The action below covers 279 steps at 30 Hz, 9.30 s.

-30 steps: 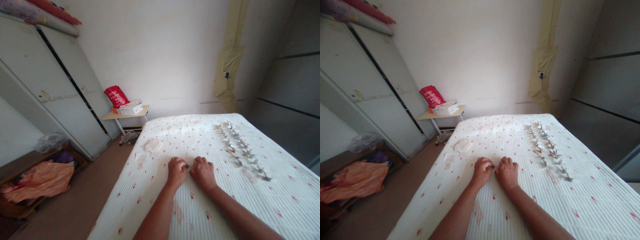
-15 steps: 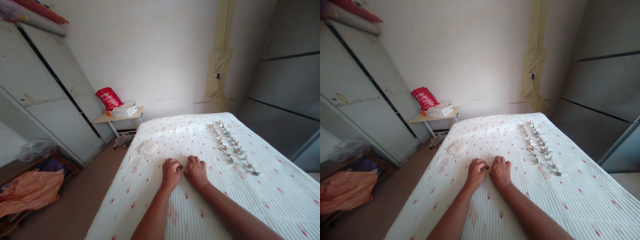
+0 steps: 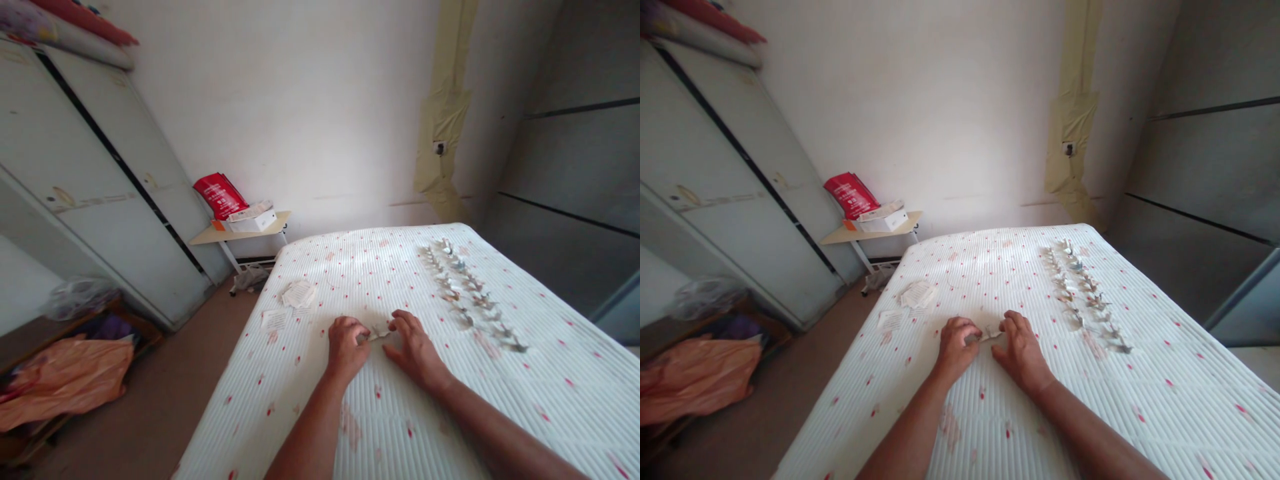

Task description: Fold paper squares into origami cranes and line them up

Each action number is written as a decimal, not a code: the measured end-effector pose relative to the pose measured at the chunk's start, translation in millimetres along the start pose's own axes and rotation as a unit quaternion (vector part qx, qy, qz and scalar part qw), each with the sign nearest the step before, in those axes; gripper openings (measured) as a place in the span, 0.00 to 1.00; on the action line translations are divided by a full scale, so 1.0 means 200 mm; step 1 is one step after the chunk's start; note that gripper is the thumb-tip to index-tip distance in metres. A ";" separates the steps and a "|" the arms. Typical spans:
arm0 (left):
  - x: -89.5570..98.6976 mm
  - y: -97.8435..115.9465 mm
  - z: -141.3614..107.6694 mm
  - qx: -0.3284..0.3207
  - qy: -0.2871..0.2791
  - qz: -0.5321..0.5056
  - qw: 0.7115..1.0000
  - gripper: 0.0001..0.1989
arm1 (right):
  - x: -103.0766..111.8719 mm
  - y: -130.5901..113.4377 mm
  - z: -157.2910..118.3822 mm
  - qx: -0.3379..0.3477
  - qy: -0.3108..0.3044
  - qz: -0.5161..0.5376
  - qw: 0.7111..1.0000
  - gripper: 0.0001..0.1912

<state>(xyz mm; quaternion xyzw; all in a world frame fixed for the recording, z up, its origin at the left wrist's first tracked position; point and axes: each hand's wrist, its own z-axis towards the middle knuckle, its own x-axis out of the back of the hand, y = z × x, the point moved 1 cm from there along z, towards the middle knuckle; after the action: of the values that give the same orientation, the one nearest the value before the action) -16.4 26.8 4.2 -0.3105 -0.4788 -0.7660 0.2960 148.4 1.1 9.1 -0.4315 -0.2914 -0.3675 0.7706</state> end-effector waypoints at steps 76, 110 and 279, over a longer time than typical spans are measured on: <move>0.01 0.05 -0.05 -0.094 0.001 0.043 0.995 0.10 | 0.05 0.09 0.00 0.159 -0.115 -0.108 0.975 0.17; 0.03 0.11 -0.02 -0.171 -0.028 0.159 0.972 0.10 | 0.05 0.06 0.03 0.101 -0.134 -0.074 0.983 0.19; -0.02 0.10 -0.07 -0.003 0.005 0.103 0.995 0.03 | 0.03 -0.03 0.07 0.144 -0.022 -0.191 0.971 0.10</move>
<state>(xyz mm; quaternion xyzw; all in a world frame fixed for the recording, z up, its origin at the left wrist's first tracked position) -1.2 7.5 7.9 -0.3552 -0.4403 -0.7345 0.3749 145.2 9.5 22.7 -0.2603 -0.4354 -0.4519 0.7338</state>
